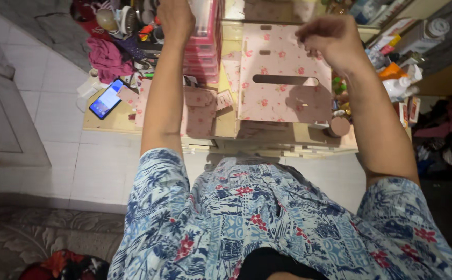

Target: The person assembles a small pink floral-patterned cardboard box by hand. They fold the side flaps, tuck tabs into slots, and press the edges to form the box shape. The finished box is placed on the table among other similar pieces.

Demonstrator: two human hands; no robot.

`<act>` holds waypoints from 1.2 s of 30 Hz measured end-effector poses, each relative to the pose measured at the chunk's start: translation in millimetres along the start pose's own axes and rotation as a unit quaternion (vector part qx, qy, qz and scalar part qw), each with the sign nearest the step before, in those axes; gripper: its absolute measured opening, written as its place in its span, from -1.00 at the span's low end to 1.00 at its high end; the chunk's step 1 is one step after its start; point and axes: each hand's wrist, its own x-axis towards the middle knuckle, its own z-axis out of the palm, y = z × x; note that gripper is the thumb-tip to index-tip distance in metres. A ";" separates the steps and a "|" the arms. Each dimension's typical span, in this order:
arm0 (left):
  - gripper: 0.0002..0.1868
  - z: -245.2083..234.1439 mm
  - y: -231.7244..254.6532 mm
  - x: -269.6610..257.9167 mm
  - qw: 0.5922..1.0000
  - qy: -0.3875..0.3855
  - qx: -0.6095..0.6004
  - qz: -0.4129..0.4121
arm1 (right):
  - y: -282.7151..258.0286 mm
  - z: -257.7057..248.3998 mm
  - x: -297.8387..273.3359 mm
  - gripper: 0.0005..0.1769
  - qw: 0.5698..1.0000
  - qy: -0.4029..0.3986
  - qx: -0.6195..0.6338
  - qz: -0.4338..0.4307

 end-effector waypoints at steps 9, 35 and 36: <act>-0.69 -105.6 210.4 -43.3 0.937 0.004 -0.259 0.234 | -14.5 6.7 -20.1 -0.83 0.993 -0.013 0.088 0.076; -0.86 -10.2 19.0 -41.0 0.996 0.037 0.027 -0.083 | 67.4 -36.3 -62.7 -0.78 0.964 0.126 -0.235 -0.016; -0.86 -10.0 15.8 -36.3 0.996 0.026 0.028 -0.086 | 65.5 -34.3 -61.0 -0.78 0.961 0.130 -0.245 -0.024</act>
